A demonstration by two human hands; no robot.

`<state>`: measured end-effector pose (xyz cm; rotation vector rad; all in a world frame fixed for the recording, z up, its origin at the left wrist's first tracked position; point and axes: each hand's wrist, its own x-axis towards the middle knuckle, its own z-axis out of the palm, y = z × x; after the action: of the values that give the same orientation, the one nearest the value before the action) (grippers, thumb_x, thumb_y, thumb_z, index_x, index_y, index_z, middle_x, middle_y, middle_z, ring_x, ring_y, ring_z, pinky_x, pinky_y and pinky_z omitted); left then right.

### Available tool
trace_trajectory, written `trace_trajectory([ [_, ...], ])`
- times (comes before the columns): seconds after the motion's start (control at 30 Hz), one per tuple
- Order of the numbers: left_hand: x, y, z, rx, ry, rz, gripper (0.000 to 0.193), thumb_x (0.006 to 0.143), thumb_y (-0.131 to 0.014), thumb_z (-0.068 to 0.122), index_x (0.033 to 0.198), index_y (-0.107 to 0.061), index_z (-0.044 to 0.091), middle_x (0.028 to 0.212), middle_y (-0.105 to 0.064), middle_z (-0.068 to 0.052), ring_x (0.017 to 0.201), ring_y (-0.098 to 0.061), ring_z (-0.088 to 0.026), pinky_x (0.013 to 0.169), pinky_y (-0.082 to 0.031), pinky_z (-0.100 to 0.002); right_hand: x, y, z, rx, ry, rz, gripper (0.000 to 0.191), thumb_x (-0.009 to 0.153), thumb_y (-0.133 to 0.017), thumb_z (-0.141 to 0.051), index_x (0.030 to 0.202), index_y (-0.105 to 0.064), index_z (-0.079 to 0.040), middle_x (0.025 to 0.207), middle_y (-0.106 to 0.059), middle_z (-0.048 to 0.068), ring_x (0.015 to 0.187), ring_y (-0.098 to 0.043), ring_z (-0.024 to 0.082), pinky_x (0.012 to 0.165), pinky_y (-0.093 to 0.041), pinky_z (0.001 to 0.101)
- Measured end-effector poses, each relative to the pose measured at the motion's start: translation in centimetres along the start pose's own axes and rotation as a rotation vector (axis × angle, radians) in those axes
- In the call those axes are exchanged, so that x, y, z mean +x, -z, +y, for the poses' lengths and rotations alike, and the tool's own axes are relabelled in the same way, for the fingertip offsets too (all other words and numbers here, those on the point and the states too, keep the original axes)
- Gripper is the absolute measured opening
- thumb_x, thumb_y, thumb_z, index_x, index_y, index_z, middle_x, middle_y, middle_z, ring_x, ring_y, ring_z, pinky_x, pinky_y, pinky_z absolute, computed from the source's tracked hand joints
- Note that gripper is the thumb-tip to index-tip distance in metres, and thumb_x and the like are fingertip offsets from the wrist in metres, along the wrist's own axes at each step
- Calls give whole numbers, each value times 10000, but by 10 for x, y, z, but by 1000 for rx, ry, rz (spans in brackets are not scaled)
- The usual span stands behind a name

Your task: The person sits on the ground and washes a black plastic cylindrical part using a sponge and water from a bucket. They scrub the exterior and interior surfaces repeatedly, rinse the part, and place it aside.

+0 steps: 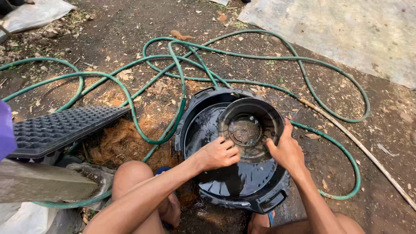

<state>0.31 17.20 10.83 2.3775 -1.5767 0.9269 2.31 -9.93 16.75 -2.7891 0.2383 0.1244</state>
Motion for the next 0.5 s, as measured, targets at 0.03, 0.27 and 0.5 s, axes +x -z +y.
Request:
trace_trajectory([
  [0.03, 2, -3, 0, -66, 68, 35, 88, 859, -672, 173, 935, -647, 137, 919, -596, -2, 903, -605, -202, 766, -479, -374, 3, 4, -1, 110, -2, -14, 1012, 894, -621, -500, 1674, -130, -82, 1080, -742, 306, 1014, -718, 452, 942, -537, 501],
  [0.27, -5, -48, -29, -765, 840, 288, 314, 971, -710, 230, 1116, -637, -39, 1062, -696, -158, 993, -672, -254, 843, -513, -378, -5, 23, -2, 365, 338, -24, 696, 984, -547, -483, 1526, -374, -83, 1165, -738, 177, 1049, -713, 362, 940, -512, 454],
  [0.5, -40, -106, -77, -1458, 1383, 535, 307, 1011, -666, 264, 1100, -739, -21, 1089, -747, -105, 960, -659, -152, 872, -522, -315, -22, 33, -11, 29, 293, -15, 593, 889, -645, -489, 1357, -585, -131, 1224, -705, 186, 1143, -665, 379, 940, -522, 516],
])
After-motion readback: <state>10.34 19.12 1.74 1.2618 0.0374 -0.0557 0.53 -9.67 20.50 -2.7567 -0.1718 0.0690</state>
